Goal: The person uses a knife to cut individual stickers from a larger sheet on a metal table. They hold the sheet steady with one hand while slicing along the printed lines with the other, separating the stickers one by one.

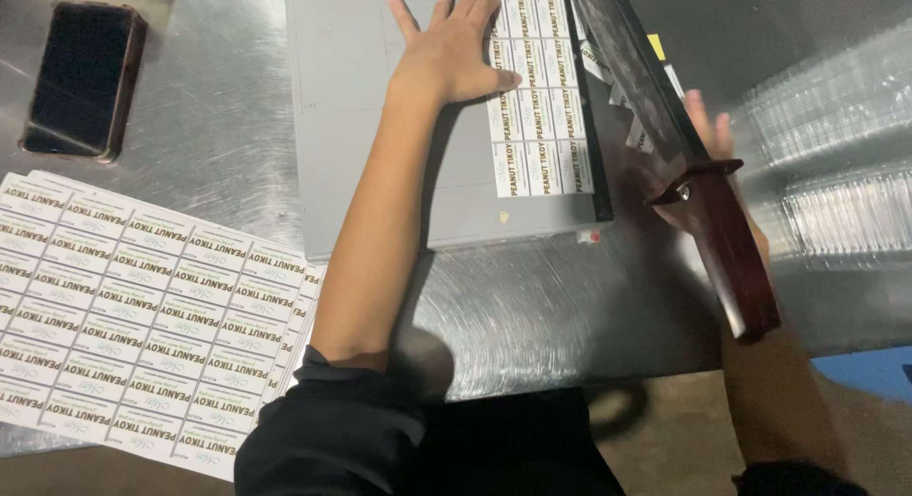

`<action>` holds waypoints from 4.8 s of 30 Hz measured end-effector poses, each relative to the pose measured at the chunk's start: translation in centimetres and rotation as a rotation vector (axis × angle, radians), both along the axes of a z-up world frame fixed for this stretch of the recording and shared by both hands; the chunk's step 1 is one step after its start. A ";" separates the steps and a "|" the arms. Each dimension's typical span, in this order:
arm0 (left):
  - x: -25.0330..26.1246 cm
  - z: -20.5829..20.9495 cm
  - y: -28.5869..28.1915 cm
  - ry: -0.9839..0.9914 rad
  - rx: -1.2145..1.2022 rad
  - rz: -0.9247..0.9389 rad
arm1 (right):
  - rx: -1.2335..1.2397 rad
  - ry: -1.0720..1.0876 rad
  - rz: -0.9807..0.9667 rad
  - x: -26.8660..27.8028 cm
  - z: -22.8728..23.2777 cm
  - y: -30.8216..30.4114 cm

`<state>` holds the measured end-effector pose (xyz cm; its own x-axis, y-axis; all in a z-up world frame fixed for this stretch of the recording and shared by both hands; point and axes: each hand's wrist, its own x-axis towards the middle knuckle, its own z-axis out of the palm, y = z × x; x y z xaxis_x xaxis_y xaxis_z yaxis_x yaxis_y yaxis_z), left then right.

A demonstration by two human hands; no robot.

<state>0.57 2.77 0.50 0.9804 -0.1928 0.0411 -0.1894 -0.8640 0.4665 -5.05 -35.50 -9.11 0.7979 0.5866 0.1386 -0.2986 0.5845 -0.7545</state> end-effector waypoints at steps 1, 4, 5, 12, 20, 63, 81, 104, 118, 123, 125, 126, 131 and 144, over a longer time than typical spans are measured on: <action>0.0 0.2 0.2 0.013 -0.003 0.001 | -0.102 -0.105 -0.074 -0.6 0.3 0.3; -0.1 0.3 0.4 0.049 -0.004 0.000 | -0.484 -0.460 -0.380 -4.2 2.3 1.1; 0.0 0.3 0.4 0.048 0.004 -0.001 | -0.582 -0.557 -0.484 -5.5 3.4 1.3; 0.6 0.0 0.6 0.044 0.066 -0.020 | -0.527 -0.781 -0.917 -6.4 11.1 3.3; 1.6 -1.6 -2.6 -0.058 0.084 -0.063 | -0.245 -0.756 -0.843 0.0 16.8 1.9; 4.5 -3.2 -2.5 -0.146 0.077 -0.055 | -0.266 -1.284 -0.911 -9.5 15.4 8.8; 4.4 -3.1 -2.7 -0.144 0.052 -0.052 | -0.302 -1.137 -1.019 -12.3 9.9 9.1; 4.8 -3.6 -2.8 -0.188 0.087 -0.067 | -0.628 -1.118 -0.892 -15.3 7.7 8.0; 4.4 -3.3 -2.7 -0.098 0.072 -0.049 | -1.003 -1.475 -0.493 -15.6 5.6 6.0; 3.9 -2.8 -2.8 -0.154 0.067 -0.066 | -1.213 -1.576 -0.400 -15.7 7.6 4.2; 3.8 -2.1 -2.1 -0.102 0.065 -0.080 | -1.193 -1.639 -0.440 -14.9 8.9 4.0; 3.8 -1.9 -1.9 -0.075 0.064 -0.085 | -1.185 -1.643 -0.506 -14.9 10.0 3.7; 3.2 -1.0 -1.4 -0.057 0.106 -0.085 | -1.030 -1.581 -0.662 -12.3 13.7 2.6; 2.5 0.2 0.8 0.040 0.126 -0.003 | -1.363 -1.099 -0.324 -9.6 7.6 7.6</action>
<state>3.03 3.56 0.71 0.9802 -0.1967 -0.0230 -0.1753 -0.9156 0.3619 -14.62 -27.89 -1.55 0.7779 0.5837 0.2329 0.6166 -0.6374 -0.4620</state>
